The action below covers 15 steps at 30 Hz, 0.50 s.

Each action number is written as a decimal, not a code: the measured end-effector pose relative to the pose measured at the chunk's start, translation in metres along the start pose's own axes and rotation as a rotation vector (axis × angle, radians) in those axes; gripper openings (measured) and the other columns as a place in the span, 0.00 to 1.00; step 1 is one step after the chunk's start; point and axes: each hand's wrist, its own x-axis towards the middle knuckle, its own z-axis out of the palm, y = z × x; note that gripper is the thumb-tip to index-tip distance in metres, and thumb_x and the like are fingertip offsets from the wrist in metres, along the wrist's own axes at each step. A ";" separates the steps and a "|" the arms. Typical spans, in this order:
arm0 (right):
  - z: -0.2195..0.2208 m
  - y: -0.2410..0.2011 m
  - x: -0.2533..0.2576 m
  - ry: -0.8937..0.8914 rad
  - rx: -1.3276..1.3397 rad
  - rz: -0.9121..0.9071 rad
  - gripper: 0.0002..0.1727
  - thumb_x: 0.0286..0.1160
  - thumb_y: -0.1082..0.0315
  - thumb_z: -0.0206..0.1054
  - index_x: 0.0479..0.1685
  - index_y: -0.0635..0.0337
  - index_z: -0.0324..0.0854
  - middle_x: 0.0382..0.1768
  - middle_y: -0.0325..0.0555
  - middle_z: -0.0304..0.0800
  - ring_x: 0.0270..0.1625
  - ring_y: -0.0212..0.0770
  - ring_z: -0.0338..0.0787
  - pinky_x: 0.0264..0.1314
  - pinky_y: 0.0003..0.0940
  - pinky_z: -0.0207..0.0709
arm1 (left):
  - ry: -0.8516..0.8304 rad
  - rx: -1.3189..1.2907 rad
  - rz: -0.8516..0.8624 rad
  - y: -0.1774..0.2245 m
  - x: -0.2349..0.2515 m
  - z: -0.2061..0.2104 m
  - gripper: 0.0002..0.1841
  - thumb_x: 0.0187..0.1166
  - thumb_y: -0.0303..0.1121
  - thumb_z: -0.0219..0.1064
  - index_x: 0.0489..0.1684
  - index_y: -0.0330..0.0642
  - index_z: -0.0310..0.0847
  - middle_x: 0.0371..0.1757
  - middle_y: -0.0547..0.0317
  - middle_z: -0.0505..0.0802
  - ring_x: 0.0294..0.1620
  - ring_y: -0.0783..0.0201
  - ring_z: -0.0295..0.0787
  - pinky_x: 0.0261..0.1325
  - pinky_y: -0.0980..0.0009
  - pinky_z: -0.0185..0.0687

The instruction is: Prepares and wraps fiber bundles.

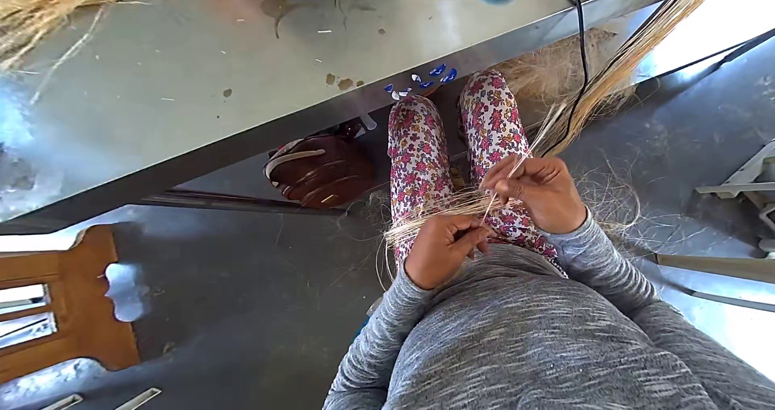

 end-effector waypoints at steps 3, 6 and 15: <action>-0.001 0.001 0.016 -0.121 0.143 -0.024 0.31 0.79 0.46 0.68 0.70 0.61 0.83 0.63 0.45 0.92 0.63 0.41 0.91 0.67 0.40 0.85 | 0.071 -0.052 0.083 0.020 0.001 -0.017 0.09 0.84 0.24 0.62 0.41 0.32 0.90 0.33 0.60 0.96 0.28 0.75 0.91 0.33 0.78 0.89; 0.020 -0.005 0.025 -0.360 0.115 -0.054 0.58 0.65 0.27 0.69 0.84 0.69 0.63 0.66 0.46 0.89 0.67 0.37 0.87 0.71 0.38 0.82 | 0.096 -0.190 0.258 0.045 0.003 -0.035 0.11 0.87 0.28 0.61 0.46 0.39 0.91 0.43 0.60 0.98 0.37 0.70 0.96 0.38 0.73 0.94; -0.026 -0.020 0.022 -0.485 0.005 0.359 0.07 0.74 0.75 0.64 0.45 0.61 0.86 0.26 0.28 0.90 0.22 0.19 0.83 0.23 0.16 0.77 | 0.750 -0.253 0.404 0.044 -0.045 -0.125 0.17 0.94 0.36 0.45 0.54 0.53 0.85 0.57 0.65 0.95 0.60 0.65 0.92 0.64 0.72 0.87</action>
